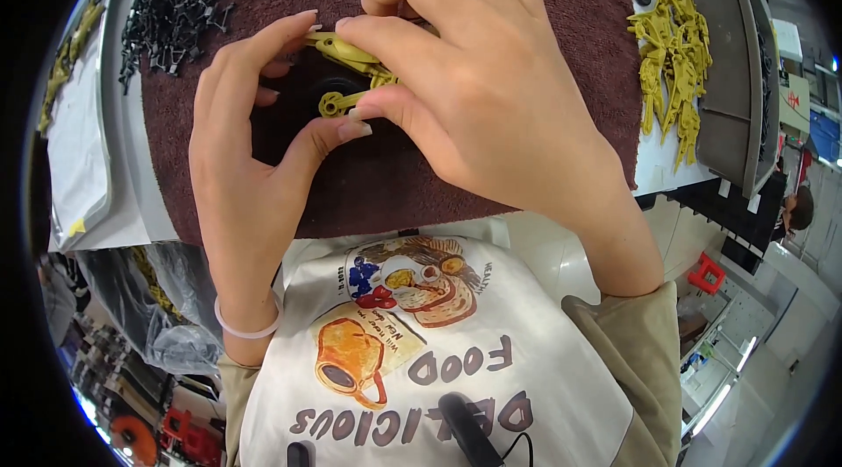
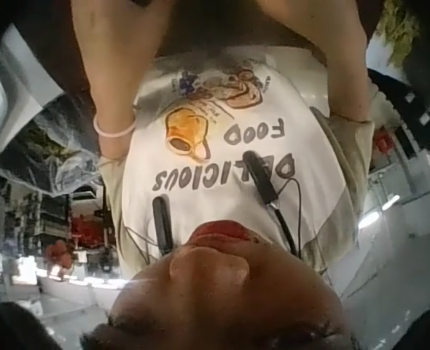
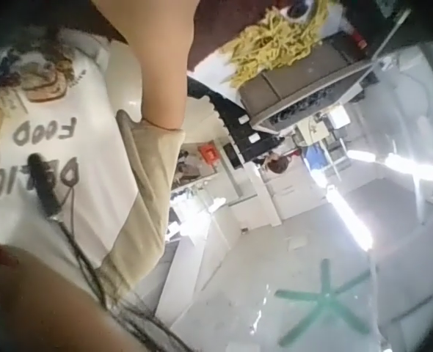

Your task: The person assembles plastic toy motorcycles by hand, snapping together toy motorcycle frame halves and toy motorcycle wheels from a parts bin.

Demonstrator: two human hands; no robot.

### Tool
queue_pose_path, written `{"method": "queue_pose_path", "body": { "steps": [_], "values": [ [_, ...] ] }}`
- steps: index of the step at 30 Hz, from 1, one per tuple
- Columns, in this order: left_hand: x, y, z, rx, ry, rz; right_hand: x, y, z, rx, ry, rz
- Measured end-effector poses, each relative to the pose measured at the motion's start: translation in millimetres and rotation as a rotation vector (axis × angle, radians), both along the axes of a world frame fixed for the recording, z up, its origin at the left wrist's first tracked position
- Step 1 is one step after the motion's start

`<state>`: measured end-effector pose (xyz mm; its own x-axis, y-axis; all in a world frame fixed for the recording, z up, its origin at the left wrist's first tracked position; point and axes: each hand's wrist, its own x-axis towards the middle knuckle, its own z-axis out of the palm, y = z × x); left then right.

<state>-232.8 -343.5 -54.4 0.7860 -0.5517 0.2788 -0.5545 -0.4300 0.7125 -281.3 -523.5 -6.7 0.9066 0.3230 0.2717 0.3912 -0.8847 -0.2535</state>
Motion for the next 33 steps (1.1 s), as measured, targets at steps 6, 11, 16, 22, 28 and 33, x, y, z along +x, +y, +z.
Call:
{"method": "queue_pose_path", "body": {
  "steps": [6, 11, 16, 22, 28, 33],
  "values": [
    [-0.6, 2.4, 0.5, -0.018, -0.021, 0.013, -2.7, 2.1, 0.8, -0.027, -0.005, -0.003],
    [5.8, 8.6, 1.5, 0.015, -0.014, -0.07, -4.8, 7.3, -0.9, 0.005, 0.088, -0.11],
    [11.1, 10.9, -1.7, -0.015, -0.022, -0.095, -5.0, 8.9, 2.4, -0.045, 0.109, -0.131],
    [5.2, -0.2, 11.0, -0.014, 0.031, -0.083, -14.8, 2.3, 0.7, -0.052, 0.098, -0.135],
    [6.9, 0.0, 4.0, -0.053, -0.016, -0.087, -19.8, -5.7, 2.9, -0.057, 0.078, -0.112],
    [2.5, -1.9, 16.0, 0.019, 0.032, -0.058, -23.3, -8.8, 1.0, -0.06, 0.072, -0.101]
  ]
}}
